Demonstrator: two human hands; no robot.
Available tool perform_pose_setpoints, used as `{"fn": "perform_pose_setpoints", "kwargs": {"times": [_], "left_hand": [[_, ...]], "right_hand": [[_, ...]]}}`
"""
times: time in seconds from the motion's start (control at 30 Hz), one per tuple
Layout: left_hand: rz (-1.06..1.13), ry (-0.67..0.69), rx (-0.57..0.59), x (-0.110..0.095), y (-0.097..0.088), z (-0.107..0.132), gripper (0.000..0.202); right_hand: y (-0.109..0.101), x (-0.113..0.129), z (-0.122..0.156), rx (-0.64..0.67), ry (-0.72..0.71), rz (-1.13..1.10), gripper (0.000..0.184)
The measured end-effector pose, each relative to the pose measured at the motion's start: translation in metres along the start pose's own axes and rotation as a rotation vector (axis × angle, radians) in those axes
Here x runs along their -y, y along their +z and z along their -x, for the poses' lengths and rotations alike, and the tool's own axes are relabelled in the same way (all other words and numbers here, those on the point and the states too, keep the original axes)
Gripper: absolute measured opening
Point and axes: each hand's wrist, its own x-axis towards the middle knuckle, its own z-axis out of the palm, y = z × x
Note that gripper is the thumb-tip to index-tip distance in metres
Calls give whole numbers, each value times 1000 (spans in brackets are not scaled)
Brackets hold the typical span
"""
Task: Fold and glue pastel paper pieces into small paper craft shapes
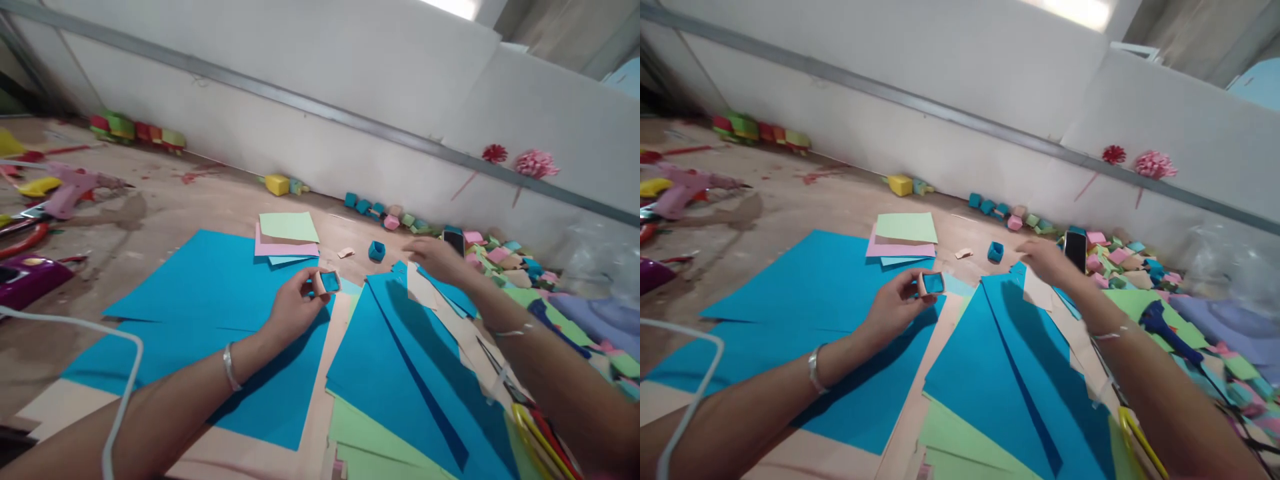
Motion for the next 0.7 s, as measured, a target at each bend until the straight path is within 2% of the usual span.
{"fn": "perform_pose_setpoints", "kwargs": {"times": [0.07,0.13,0.23,0.3,0.43,0.7], "left_hand": [[-9,-1,5,5,-1,-1,39],[-26,13,12,8,-2,-2,39],[-68,48,14,13,-3,-3,38],[-85,62,17,16,-4,-2,37],[-83,63,40,23,-2,-1,34],[-103,74,27,21,1,-1,35]], "right_hand": [[31,33,-40,58,-15,17,21],[59,58,-69,84,34,49,23],[87,77,-92,124,126,101,32],[99,81,-97,152,127,119,32],[115,84,-92,151,8,106,32],[140,87,-74,-59,-144,35,32]]}}
